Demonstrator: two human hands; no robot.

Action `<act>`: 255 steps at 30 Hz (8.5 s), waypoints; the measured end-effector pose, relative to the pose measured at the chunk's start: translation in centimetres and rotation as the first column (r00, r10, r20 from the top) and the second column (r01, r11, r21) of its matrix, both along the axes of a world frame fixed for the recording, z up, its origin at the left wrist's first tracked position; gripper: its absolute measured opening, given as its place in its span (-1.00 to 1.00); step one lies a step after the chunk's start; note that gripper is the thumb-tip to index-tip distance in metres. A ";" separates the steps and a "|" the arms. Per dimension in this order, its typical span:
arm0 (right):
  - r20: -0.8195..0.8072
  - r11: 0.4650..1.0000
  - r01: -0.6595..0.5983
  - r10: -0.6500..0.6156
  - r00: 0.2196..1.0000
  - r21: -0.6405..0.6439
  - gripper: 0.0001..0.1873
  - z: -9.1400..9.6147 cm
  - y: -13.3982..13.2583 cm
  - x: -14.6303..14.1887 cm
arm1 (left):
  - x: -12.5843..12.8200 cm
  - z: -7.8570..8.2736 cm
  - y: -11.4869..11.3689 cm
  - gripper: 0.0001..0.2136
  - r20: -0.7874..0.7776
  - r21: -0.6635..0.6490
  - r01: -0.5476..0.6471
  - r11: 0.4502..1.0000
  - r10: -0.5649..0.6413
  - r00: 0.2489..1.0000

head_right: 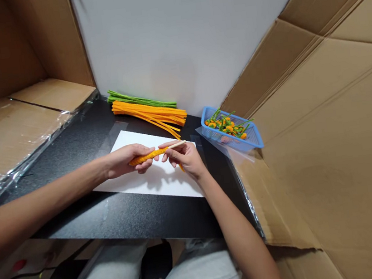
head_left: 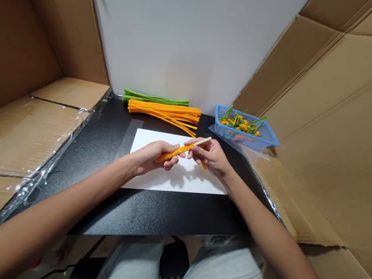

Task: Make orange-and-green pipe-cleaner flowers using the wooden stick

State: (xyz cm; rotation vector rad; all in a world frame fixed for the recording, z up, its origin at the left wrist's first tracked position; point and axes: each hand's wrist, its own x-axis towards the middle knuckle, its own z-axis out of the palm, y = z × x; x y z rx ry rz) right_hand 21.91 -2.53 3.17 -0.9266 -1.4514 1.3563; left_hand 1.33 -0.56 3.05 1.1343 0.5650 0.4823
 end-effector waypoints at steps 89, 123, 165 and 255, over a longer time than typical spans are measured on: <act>0.084 0.976 0.125 -0.142 0.986 0.176 -0.78 -0.6 0.6 0.5 | 0.5 0.5 -1.7 -0.80 -0.255 0.957 0.098 0.273 0.629 0.734; 0.709 0.634 -0.359 -0.466 0.529 0.685 -0.55 -0.9 0.5 1.8 | -0.6 -0.5 0.4 -0.78 -0.301 0.883 0.454 -0.120 0.596 0.744; 0.820 0.703 -0.437 -0.544 0.178 0.561 -0.66 -1.3 1.2 2.7 | -4.1 -0.7 4.3 -0.81 -0.307 0.849 0.500 -0.171 0.610 0.730; 0.902 0.711 0.576 -0.416 -0.118 0.403 -0.55 -1.2 -10.0 22.3 | -4.1 -2.8 4.9 -0.79 -0.355 0.885 0.465 0.001 0.649 0.673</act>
